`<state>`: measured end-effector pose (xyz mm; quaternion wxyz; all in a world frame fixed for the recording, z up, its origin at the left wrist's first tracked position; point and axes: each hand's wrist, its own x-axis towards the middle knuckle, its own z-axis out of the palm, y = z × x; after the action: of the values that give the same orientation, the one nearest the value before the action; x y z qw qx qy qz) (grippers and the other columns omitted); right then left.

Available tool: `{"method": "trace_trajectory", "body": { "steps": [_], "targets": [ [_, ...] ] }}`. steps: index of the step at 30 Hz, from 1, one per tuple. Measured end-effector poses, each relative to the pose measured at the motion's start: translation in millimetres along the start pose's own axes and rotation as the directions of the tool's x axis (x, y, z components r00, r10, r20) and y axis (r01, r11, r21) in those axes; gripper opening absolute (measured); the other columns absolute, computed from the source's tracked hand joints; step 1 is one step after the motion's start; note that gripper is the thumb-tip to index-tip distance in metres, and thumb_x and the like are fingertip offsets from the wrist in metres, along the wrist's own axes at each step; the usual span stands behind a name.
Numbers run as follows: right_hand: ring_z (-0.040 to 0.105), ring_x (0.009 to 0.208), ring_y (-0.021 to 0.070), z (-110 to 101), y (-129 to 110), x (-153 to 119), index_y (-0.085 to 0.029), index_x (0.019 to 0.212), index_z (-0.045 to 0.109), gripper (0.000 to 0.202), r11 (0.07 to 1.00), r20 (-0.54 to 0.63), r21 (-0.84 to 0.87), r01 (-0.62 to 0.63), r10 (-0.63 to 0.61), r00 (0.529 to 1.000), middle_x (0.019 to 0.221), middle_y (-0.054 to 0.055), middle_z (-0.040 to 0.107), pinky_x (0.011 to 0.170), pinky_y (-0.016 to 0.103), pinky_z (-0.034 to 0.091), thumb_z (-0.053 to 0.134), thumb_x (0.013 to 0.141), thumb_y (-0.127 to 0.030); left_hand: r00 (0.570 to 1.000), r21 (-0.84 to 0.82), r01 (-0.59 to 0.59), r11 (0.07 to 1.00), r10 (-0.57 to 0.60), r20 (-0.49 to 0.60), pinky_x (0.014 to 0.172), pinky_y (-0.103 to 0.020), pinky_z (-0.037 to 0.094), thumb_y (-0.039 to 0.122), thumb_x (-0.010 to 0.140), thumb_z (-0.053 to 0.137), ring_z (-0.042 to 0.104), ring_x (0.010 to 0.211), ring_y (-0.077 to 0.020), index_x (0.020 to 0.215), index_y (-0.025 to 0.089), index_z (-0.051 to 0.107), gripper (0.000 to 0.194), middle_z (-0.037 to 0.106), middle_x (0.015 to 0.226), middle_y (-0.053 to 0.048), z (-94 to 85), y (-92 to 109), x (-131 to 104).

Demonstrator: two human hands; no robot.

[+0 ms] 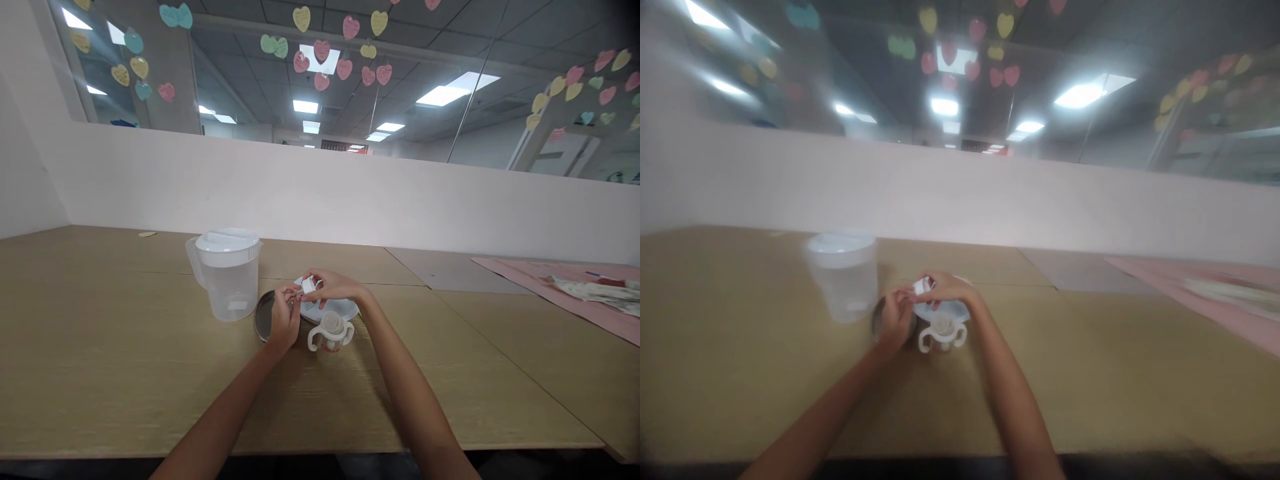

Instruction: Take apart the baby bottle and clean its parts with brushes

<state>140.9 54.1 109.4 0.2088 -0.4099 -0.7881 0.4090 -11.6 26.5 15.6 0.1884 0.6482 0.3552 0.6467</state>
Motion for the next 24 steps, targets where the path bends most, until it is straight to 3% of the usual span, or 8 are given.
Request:
{"method": "trace_trajectory", "body": {
  "steps": [6,11,16,24],
  "targets": [
    [0.054,0.065,0.011,4,0,4,-0.021,0.1,0.049,0.05,0.984,-0.052,-0.162,0.077,-0.087,0.995,0.077,-0.004,0.054,0.052,0.022,0.048,0.075,0.061,-0.039,1.0,0.094,-0.03,0.995,0.03,-0.003,0.078,-0.031,0.051,0.029,0.086,0.044,0.062,0.091,-0.0176,0.113,0.018,0.042,0.029,0.06,0.107,-0.011,-2.5,-1,0],
    [0.051,0.076,0.0129,6,-12,-2,-0.017,0.093,0.054,0.041,0.887,-0.125,-0.414,0.204,-0.277,0.953,0.085,-0.001,0.056,0.064,0.024,0.04,0.074,0.061,-0.032,0.995,0.297,-0.097,0.95,0.082,0.064,0.081,-0.034,0.048,0.031,0.087,0.042,0.06,0.092,-0.0194,0.111,0.018,0.046,0.027,0.061,0.104,-0.01,-7.1,-3,1],
    [0.049,0.08,0.0151,11,-26,-7,-0.017,0.089,0.054,0.04,0.803,-0.137,-0.544,0.242,-0.37,0.919,0.088,0.001,0.056,0.068,0.025,0.036,0.075,0.06,-0.035,0.98,0.467,-0.195,0.863,0.155,0.123,0.079,-0.035,0.046,0.037,0.088,0.039,0.058,0.091,-0.0225,0.106,0.017,0.05,0.029,0.061,0.099,-0.011,-12.4,-7,5],
    [0.048,0.077,0.0148,24,-52,-20,-0.019,0.086,0.053,0.038,0.712,-0.095,-0.658,0.244,-0.4,0.911,0.085,0.0,0.052,0.066,0.024,0.033,0.075,0.059,-0.034,0.89,0.569,-0.445,0.691,0.41,0.199,0.073,-0.036,0.043,0.033,0.087,0.029,0.056,0.076,-0.0223,0.082,0.018,0.057,0.032,0.061,0.078,-0.009,-16.9,-20,10]
  ]
}}
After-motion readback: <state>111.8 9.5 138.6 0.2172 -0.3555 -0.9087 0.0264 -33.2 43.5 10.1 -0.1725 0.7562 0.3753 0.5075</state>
